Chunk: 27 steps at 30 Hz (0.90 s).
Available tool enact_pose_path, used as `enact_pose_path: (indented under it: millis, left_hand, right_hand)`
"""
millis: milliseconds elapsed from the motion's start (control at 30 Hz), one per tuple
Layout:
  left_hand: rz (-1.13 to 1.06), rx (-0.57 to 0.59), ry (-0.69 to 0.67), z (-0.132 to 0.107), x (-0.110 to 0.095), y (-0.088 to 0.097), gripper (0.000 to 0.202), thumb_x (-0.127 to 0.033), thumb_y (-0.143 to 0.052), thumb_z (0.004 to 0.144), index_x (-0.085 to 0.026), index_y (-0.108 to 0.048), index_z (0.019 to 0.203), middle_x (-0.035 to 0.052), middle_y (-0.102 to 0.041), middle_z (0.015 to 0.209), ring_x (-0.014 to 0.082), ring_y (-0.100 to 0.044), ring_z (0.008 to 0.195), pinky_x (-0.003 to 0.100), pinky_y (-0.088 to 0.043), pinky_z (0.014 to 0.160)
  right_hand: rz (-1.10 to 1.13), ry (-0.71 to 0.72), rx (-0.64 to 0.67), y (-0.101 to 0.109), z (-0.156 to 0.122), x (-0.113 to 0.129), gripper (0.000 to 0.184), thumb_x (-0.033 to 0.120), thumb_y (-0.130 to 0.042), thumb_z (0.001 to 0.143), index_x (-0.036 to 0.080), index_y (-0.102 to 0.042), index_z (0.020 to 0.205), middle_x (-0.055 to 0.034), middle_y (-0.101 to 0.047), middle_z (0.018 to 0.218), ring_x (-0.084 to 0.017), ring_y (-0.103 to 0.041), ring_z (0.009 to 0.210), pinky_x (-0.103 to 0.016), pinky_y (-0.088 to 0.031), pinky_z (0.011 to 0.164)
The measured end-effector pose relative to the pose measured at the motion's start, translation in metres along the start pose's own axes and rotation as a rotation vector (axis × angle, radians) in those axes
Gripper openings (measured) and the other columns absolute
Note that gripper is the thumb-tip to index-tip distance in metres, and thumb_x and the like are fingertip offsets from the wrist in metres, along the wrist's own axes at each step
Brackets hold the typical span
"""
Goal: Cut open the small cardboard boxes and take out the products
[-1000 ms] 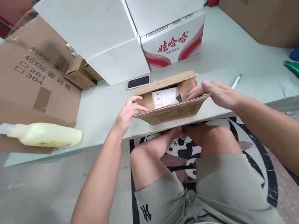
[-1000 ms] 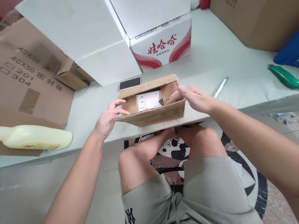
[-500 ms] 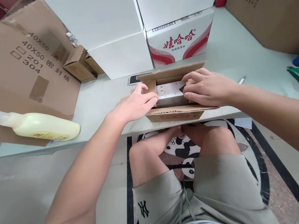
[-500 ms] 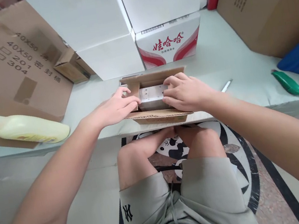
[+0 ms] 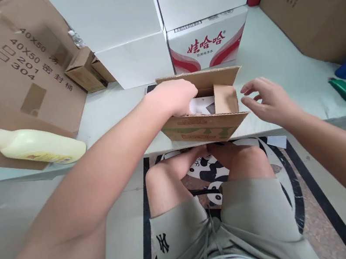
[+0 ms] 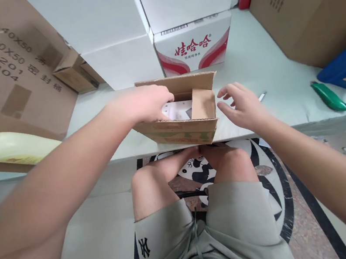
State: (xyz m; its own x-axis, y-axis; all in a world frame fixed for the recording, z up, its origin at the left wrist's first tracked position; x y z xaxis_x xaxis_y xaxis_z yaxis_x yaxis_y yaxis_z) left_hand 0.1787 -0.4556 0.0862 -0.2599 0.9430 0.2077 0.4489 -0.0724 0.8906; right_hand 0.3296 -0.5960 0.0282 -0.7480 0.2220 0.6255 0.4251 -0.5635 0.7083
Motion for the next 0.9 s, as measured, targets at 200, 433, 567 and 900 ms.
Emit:
enact_pose_path:
  millis: [200, 433, 567, 900]
  left_hand:
    - [0.012, 0.185, -0.029, 0.037, -0.004, -0.035, 0.053, -0.029, -0.067, 0.085, -0.02, -0.064, 0.137, 0.0179, -0.072, 0.132, 0.0386, -0.07, 0.117, 0.047, -0.056, 0.094]
    - [-0.012, -0.006, -0.107, 0.037, -0.002, -0.005, 0.047, -0.044, -0.075, 0.077, -0.024, -0.065, 0.118, 0.0101, -0.074, 0.118, 0.0372, -0.071, 0.109, 0.046, -0.055, 0.093]
    - [-0.029, -0.094, -0.044, 0.002, 0.018, 0.043, 0.049, -0.03, -0.082, 0.068, -0.018, -0.068, 0.114, 0.008, -0.071, 0.106, 0.0365, -0.07, 0.109, 0.046, -0.053, 0.101]
    - [-1.357, -0.794, -0.069, -0.065, 0.101, 0.096, 0.031, -0.043, -0.064, 0.092, -0.027, -0.068, 0.118, 0.0012, -0.077, 0.117, 0.0291, -0.066, 0.126, 0.042, -0.058, 0.108]
  right_hand:
    - [0.128, 0.127, -0.097, 0.003, -0.027, 0.004, 0.027, 0.042, -0.06, 0.091, 0.027, -0.067, 0.112, -0.0124, -0.069, 0.122, -0.031, -0.067, 0.117, -0.052, -0.061, 0.094]
    - [0.255, 0.419, -0.116, 0.017, -0.015, 0.071, 0.048, 0.055, -0.032, 0.108, 0.031, -0.073, 0.117, -0.0082, -0.069, 0.137, -0.029, -0.061, 0.133, -0.055, -0.044, 0.12]
    - [0.315, 0.351, -0.241, 0.024, -0.015, 0.063, 0.047, 0.055, -0.033, 0.108, 0.029, -0.07, 0.12, -0.0099, -0.068, 0.135, -0.029, -0.061, 0.134, -0.054, -0.046, 0.119]
    - [0.388, 0.185, -0.296, 0.031, -0.014, 0.04, 0.034, 0.05, -0.06, 0.096, 0.027, -0.064, 0.121, -0.0101, -0.068, 0.129, -0.029, -0.064, 0.125, -0.052, -0.053, 0.11]
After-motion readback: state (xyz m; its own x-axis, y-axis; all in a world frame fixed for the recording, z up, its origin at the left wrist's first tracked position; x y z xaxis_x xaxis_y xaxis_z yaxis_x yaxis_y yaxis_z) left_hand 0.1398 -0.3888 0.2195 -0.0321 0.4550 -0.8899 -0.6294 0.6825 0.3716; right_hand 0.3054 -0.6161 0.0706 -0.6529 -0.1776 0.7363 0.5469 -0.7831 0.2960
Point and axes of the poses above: each hand's wrist, its own z-axis towards the middle knuckle, its own y-axis out of the back of the hand, x = y × z, the point moved 10 cm from there along z, towards the middle knuckle
